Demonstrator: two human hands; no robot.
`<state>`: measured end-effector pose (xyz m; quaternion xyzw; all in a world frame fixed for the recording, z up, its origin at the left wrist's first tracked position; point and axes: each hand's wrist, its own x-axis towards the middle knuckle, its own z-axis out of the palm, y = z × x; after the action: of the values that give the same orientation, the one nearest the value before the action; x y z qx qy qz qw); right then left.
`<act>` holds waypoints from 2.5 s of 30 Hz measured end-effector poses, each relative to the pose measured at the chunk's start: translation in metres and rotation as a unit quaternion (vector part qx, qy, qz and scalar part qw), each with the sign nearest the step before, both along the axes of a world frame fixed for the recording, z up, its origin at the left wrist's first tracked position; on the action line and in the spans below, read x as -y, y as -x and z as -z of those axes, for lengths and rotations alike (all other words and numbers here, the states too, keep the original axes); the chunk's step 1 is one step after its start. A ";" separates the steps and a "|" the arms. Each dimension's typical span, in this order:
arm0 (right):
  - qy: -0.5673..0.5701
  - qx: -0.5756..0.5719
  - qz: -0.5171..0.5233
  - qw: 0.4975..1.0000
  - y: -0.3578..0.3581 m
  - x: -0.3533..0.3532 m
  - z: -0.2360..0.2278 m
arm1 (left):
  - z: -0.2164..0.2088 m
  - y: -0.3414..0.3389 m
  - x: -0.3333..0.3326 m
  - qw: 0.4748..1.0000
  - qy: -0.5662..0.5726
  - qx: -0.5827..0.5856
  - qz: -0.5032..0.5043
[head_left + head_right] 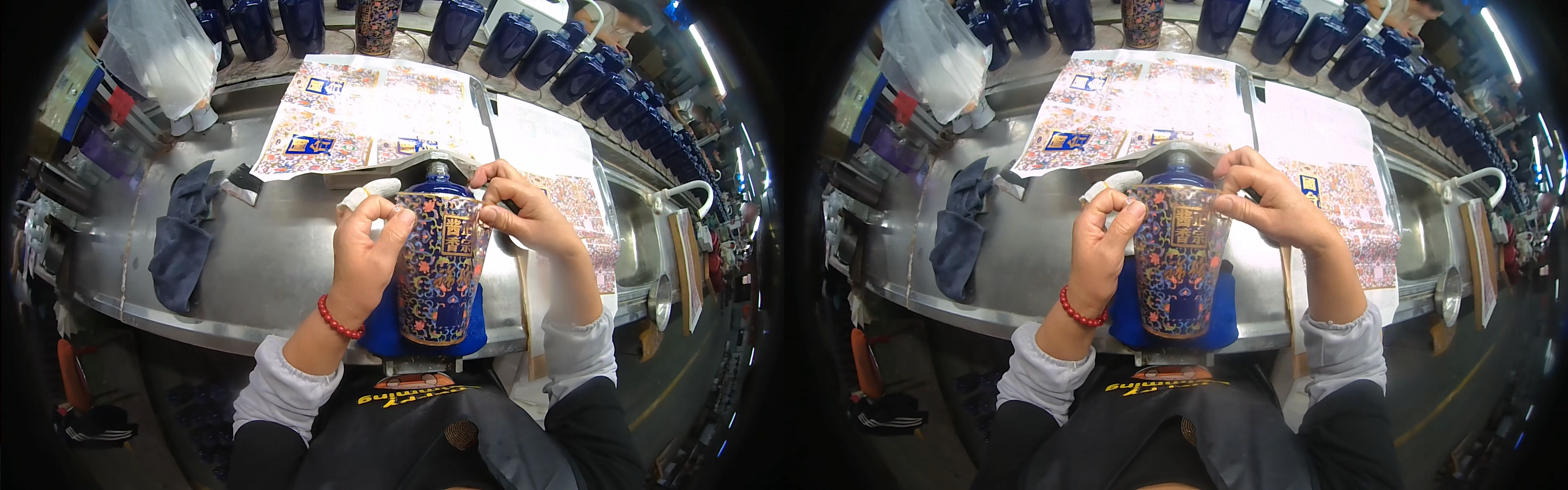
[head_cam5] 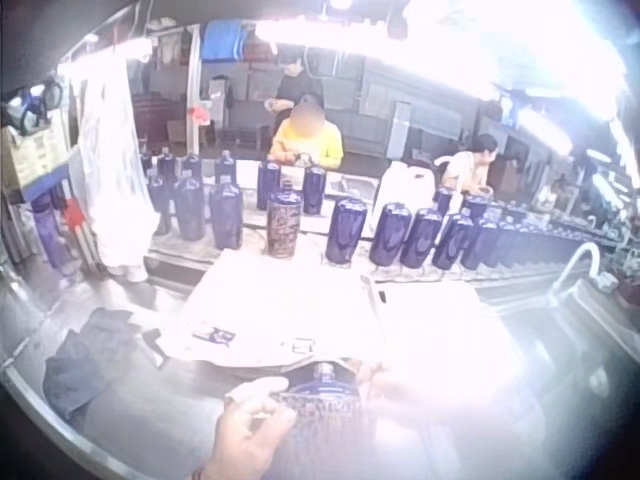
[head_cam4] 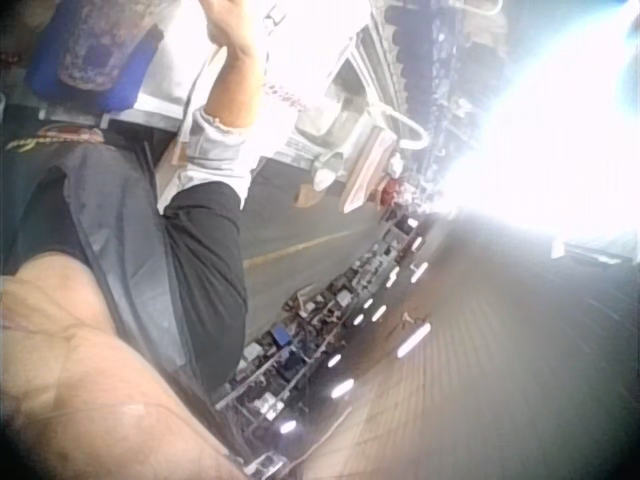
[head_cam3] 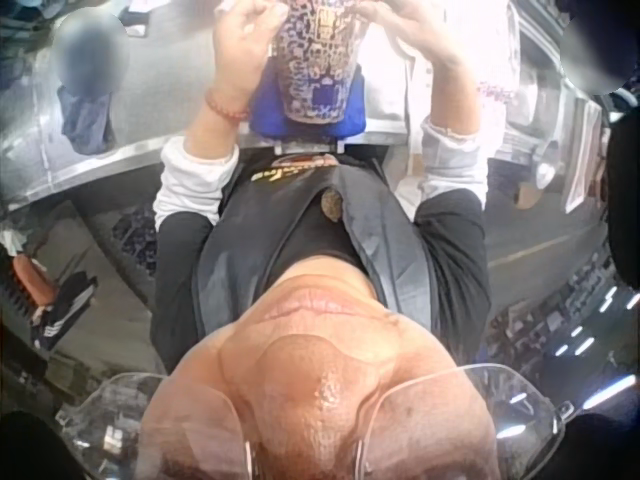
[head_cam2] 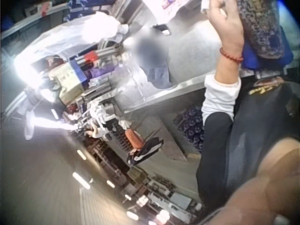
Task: The person applies a decorative label to a blue bottle, smoothing it with a green tool and wiping the surface. They handle multiple labels and bottles on a stainless steel workbench, rotating the bottle to align and adhere the label.
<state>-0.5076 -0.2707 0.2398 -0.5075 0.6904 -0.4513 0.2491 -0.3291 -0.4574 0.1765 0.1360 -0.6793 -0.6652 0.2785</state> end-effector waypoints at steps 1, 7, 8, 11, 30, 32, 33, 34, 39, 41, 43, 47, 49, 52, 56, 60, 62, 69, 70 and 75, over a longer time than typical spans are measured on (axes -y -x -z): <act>-0.007 -0.010 0.001 1.000 0.002 0.001 0.000 | 0.000 0.001 -0.001 1.000 0.006 0.006 -0.009; -0.013 -0.073 0.004 0.997 0.008 0.002 0.007 | 0.004 0.005 0.001 0.998 0.043 -0.018 -0.034; -0.023 -0.053 0.011 0.998 0.007 0.001 0.009 | 0.005 0.004 -0.001 0.998 -0.001 -0.038 -0.047; -0.021 0.003 0.032 0.999 0.001 -0.004 0.016 | 0.006 -0.011 -0.002 0.967 0.199 -0.114 -0.107; -0.025 0.004 0.094 0.995 -0.012 -0.008 0.024 | 0.015 -0.045 -0.017 0.927 0.366 -0.069 0.036; -0.010 -0.038 0.090 0.995 -0.011 -0.008 0.025 | 0.014 -0.050 -0.015 0.923 0.374 -0.073 0.052; -0.001 -0.040 0.088 0.995 -0.011 -0.007 0.026 | 0.014 -0.055 -0.016 0.930 0.355 -0.076 0.064; 0.003 -0.054 0.090 0.994 -0.010 -0.007 0.027 | 0.012 -0.067 -0.019 0.922 0.381 -0.042 0.062; 0.015 -0.218 0.183 0.958 -0.021 -0.002 0.019 | 0.014 -0.090 -0.029 0.882 0.468 0.046 -0.011; 0.035 -0.323 0.224 0.919 -0.035 -0.002 0.010 | 0.013 -0.092 -0.029 0.853 0.517 0.022 -0.063; 0.026 -0.331 0.232 0.914 -0.057 -0.004 0.001 | 0.011 -0.089 -0.034 0.844 0.530 0.005 -0.084; -0.024 -0.360 0.164 0.918 -0.093 -0.004 -0.004 | 0.004 -0.081 -0.040 0.816 0.569 -0.013 -0.097; -0.049 -0.338 0.157 0.927 -0.101 -0.004 -0.005 | 0.000 -0.082 -0.040 0.834 0.547 -0.008 -0.074; -0.061 -0.297 0.157 0.940 -0.102 -0.003 -0.005 | -0.009 -0.085 -0.031 0.918 0.395 0.018 0.041; -0.090 -0.288 0.133 0.944 -0.096 -0.002 -0.008 | -0.015 -0.066 -0.028 0.922 0.383 0.053 0.031; -0.101 -0.282 0.111 0.948 -0.090 -0.001 -0.011 | -0.017 -0.055 -0.036 0.927 0.367 0.077 0.021; -0.110 -0.285 0.104 0.947 -0.088 0.000 -0.014 | -0.015 -0.056 -0.038 0.929 0.361 0.082 0.024; -0.122 -0.289 0.089 0.945 -0.085 0.002 -0.021 | -0.013 -0.057 -0.037 0.937 0.339 0.078 0.040; -0.124 -0.289 0.090 0.945 -0.085 0.002 -0.021 | -0.013 -0.057 -0.037 0.937 0.338 0.080 0.042; -0.122 -0.291 0.091 0.945 -0.086 0.004 -0.021 | -0.012 -0.056 -0.037 0.938 0.339 0.064 0.028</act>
<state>-0.4220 -0.2742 0.2608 -0.5174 0.8258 -0.2173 0.0556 -0.2732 -0.4205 0.1884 0.0567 -0.8841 -0.3934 0.2457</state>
